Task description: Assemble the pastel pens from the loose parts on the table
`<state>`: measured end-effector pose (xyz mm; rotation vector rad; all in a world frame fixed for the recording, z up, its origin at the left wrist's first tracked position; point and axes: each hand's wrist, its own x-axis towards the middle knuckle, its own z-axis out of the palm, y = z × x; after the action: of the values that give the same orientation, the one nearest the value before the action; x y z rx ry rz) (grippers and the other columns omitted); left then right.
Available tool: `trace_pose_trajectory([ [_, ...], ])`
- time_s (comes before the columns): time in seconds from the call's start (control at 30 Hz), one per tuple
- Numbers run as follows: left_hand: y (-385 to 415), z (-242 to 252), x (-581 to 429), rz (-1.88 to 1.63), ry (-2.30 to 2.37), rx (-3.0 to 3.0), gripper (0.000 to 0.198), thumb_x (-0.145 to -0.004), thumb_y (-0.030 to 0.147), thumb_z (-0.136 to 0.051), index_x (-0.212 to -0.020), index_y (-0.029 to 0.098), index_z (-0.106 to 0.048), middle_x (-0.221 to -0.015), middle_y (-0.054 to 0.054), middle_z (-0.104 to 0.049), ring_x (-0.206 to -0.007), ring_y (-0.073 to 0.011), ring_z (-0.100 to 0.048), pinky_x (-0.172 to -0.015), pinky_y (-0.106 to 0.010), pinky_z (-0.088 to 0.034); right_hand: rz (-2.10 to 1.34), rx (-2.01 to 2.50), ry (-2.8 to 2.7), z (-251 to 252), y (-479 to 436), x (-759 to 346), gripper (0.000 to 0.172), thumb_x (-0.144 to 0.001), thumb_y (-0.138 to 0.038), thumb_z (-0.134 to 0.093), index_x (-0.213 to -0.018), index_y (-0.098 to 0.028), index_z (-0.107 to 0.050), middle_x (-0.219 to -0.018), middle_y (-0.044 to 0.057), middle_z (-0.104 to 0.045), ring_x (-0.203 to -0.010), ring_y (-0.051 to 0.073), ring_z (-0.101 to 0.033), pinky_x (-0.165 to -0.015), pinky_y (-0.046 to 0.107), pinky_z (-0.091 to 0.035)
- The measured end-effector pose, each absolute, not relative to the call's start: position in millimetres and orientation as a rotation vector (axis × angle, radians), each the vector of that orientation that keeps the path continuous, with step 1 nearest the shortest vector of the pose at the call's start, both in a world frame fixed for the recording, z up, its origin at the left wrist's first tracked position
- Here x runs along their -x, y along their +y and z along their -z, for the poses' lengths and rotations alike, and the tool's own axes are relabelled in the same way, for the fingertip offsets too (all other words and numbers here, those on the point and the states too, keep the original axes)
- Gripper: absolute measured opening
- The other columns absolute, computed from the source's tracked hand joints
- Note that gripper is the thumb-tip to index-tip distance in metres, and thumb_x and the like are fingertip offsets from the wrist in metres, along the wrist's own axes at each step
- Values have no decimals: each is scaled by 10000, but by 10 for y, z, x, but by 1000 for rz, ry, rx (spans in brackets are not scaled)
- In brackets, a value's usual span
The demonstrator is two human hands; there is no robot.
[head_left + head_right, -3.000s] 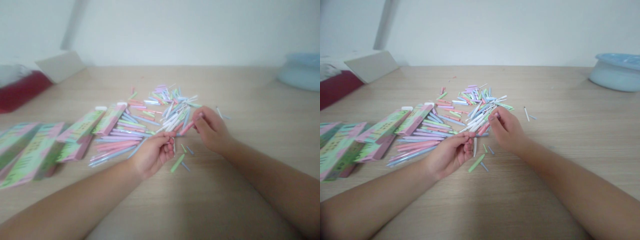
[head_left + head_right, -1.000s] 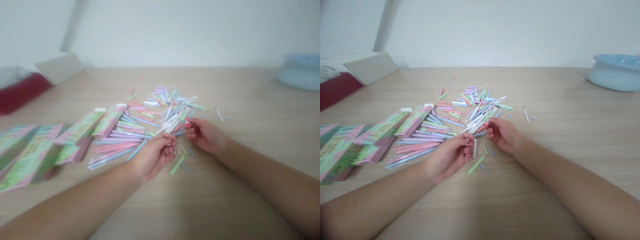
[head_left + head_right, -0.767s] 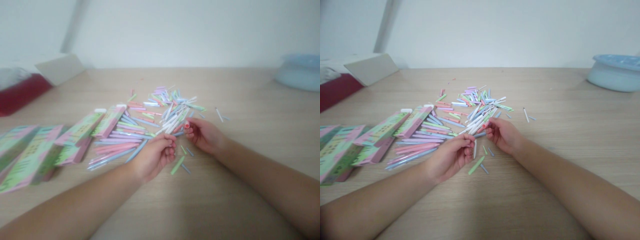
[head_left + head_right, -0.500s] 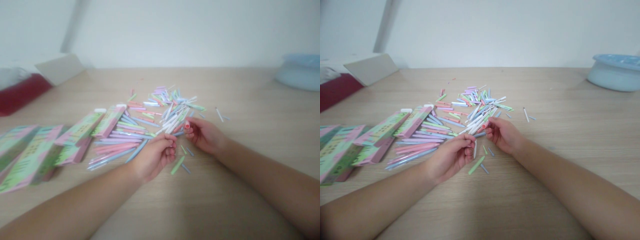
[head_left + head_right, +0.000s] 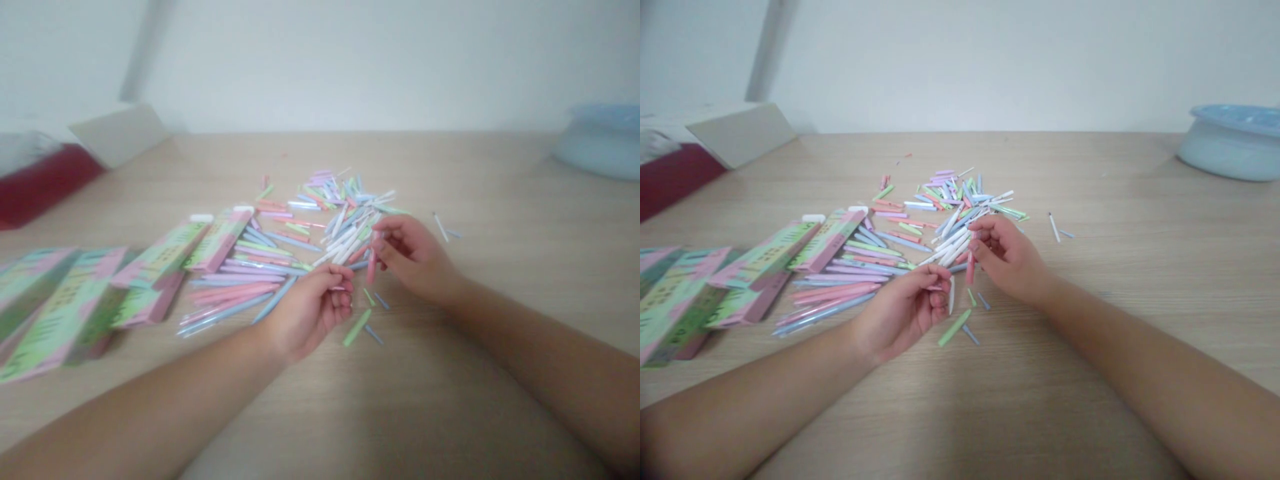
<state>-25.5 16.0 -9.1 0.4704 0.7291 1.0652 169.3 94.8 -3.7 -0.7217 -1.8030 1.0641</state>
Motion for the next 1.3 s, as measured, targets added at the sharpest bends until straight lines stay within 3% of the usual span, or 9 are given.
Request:
trace_pose_trajectory([
  [0.2,160,124,255,-1113,716,-461,148,-769,46,-620,-883,132,-657,-764,-14,-595,-618,-78,-558,-592,-171,-491,-727,755,-2109,153,894,-1715,171,-975,-303,-666,-1135,-254,-635,-909,33,-711,-679,151,-666,-607,297,-544],
  [0.43,181,123,226,-1156,789,-417,193,-806,-29,-563,-877,135,-637,-718,-20,-598,-613,-81,-576,-601,-162,-499,-1425,801,-1511,160,936,-1619,199,-909,-333,-715,-1055,-262,-600,-797,-24,-695,-592,129,-613,-487,237,-475],
  [0.6,172,84,212,-1141,824,-419,213,-905,-34,-504,-932,125,-643,-771,-49,-649,-664,-94,-640,-637,-178,-548,-1589,852,-1226,65,983,-1590,103,-795,-198,-640,-871,-231,-580,-620,-66,-580,-470,98,-518,-447,220,-393],
  [0.73,162,59,194,-1120,865,-419,211,-985,5,-479,-977,104,-665,-796,-70,-688,-697,-102,-690,-692,-196,-595,-1625,936,-1340,-38,980,-1632,103,-773,-141,-533,-764,-238,-496,-549,-85,-461,-388,91,-406,-398,235,-312],
  [0.9,150,52,168,-1119,849,-442,212,-1016,34,-488,-1002,100,-689,-933,-116,-758,-876,-161,-770,-844,-273,-638,-1171,1008,-2152,-72,832,-1696,131,-1043,-293,-464,-958,-245,-551,-533,-67,-595,-467,151,-584,-529,284,-441],
  [1.0,138,58,170,-1118,833,-484,187,-1032,83,-512,-1050,99,-697,-1075,-149,-772,-954,-171,-774,-898,-280,-631,-1053,970,-2402,-45,771,-1693,199,-1089,-350,-408,-1038,-230,-559,-633,-39,-652,-564,163,-644,-620,305,-493],
  [1.13,131,61,183,-1127,859,-480,175,-1039,119,-527,-1113,134,-685,-1126,-141,-774,-967,-164,-777,-881,-268,-632,-962,1004,-2394,35,793,-1680,170,-1071,-316,-441,-1109,-230,-583,-775,-21,-666,-481,120,-602,-515,272,-466],
  [1.3,142,60,182,-1152,842,-450,99,-1002,83,-572,-994,149,-645,-1145,-125,-770,-984,-163,-774,-890,-264,-626,-1143,914,-2088,126,887,-1701,261,-1041,-384,-536,-1284,-297,-495,-729,-63,-638,-389,129,-586,-402,263,-446],
])
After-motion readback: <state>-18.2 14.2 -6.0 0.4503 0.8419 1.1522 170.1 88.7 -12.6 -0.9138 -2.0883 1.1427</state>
